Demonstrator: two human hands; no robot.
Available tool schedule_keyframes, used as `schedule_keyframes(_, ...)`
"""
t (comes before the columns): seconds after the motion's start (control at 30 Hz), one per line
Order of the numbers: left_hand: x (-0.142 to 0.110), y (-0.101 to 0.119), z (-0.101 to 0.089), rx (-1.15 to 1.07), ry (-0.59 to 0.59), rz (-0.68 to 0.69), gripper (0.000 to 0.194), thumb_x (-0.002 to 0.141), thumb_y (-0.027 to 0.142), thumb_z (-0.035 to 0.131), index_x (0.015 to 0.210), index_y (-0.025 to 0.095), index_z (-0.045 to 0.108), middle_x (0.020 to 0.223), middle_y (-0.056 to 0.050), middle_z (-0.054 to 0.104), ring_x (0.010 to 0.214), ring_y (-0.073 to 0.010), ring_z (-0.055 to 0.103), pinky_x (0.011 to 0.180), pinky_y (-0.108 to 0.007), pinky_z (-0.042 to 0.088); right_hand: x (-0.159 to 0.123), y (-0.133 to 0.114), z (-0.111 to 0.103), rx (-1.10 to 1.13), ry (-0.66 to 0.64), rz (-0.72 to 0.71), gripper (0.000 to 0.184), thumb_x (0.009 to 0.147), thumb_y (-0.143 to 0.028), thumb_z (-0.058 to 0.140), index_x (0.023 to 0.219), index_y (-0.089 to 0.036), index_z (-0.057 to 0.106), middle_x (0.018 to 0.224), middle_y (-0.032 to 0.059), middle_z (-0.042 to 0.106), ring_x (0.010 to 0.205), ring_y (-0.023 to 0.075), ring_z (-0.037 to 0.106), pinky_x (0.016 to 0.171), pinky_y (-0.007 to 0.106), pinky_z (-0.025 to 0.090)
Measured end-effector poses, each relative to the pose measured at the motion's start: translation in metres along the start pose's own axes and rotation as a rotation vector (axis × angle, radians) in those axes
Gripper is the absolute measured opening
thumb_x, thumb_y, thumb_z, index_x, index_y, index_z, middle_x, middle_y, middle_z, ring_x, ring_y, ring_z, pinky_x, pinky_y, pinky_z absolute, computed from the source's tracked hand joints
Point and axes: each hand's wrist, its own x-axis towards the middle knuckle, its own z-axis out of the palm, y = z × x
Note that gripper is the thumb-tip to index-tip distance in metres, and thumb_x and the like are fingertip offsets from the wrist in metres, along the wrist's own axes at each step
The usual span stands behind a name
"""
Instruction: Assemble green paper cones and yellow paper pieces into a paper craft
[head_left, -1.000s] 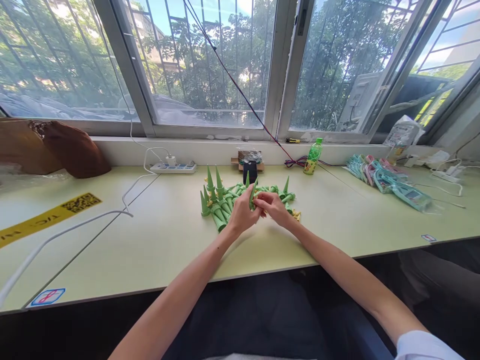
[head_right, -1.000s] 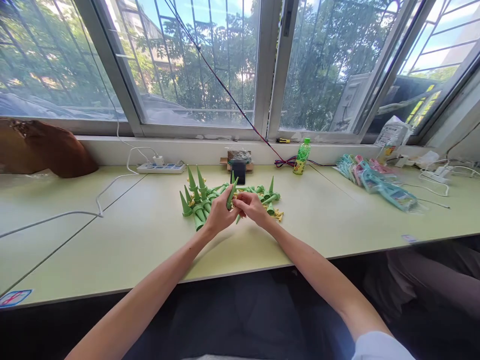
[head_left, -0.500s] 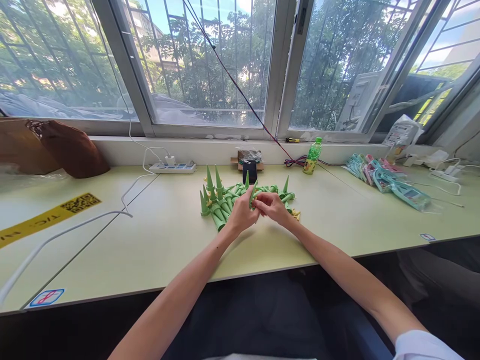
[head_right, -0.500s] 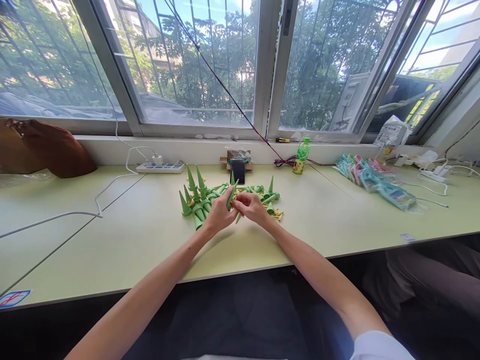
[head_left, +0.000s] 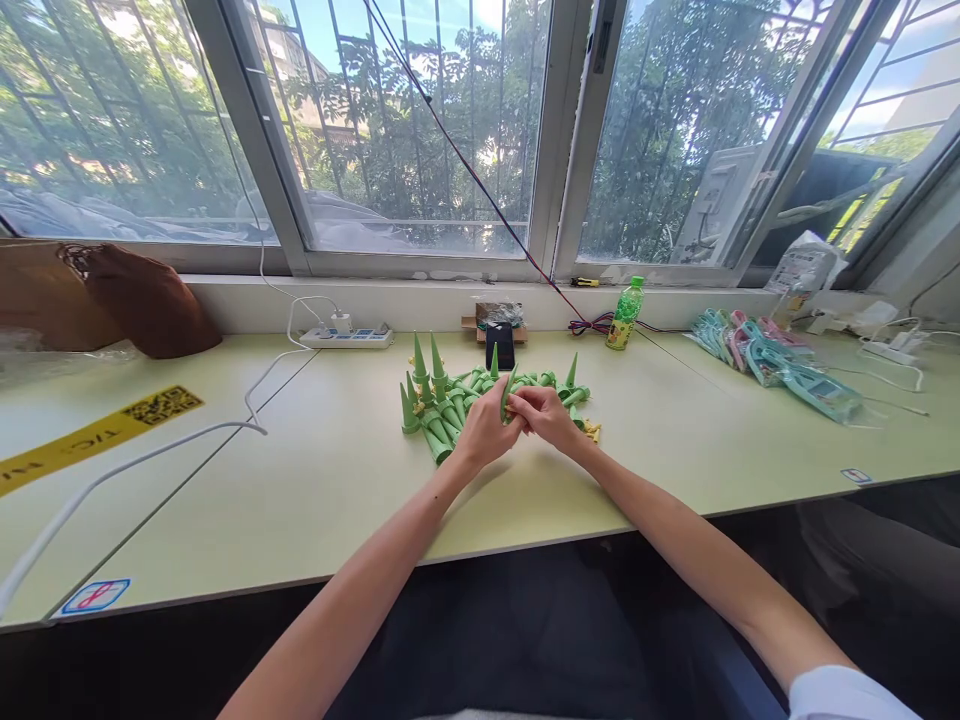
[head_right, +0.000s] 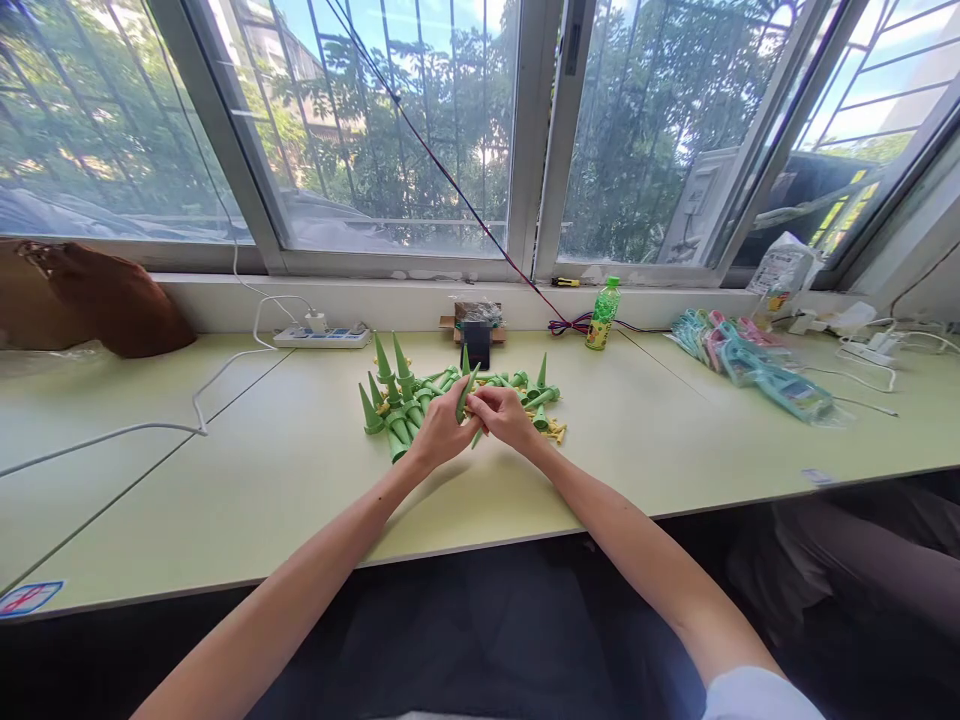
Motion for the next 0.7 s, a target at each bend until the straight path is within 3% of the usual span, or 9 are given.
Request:
schedule_keyframes(0.33, -0.0006, 0.0077, -0.0036, -0.064, -0.012, -0.022, 0.058, 0.081, 0.021, 0.059, 0.139, 0.014, 0.054, 0.097, -0.008, 0.076, 0.089, -0.023, 0.072, 0.082, -0.033, 0.057, 0.0012, 0.0052, -0.0022, 0.126, -0.031, 0.09, 0.049, 0.081, -0.06, 0.07, 0.06, -0.02, 0.053, 0.05, -0.0026, 0.047, 0.041, 0.0098, 0.042, 0.038, 0.025, 0.034)
schedule_keyframes(0.7, 0.0, 0.005, -0.0017, -0.025, 0.014, -0.001, 0.059, 0.08, 0.021, 0.058, 0.138, 0.015, 0.054, 0.116, -0.012, 0.072, 0.099, -0.0253, 0.07, 0.091, -0.037, 0.055, 0.0033, 0.0018, -0.0038, 0.35, -0.095, 0.248, 0.047, 0.071, -0.056, 0.081, 0.061, -0.019, 0.054, 0.052, -0.0038, 0.047, 0.043, 0.008, 0.041, 0.038, 0.023, 0.034)
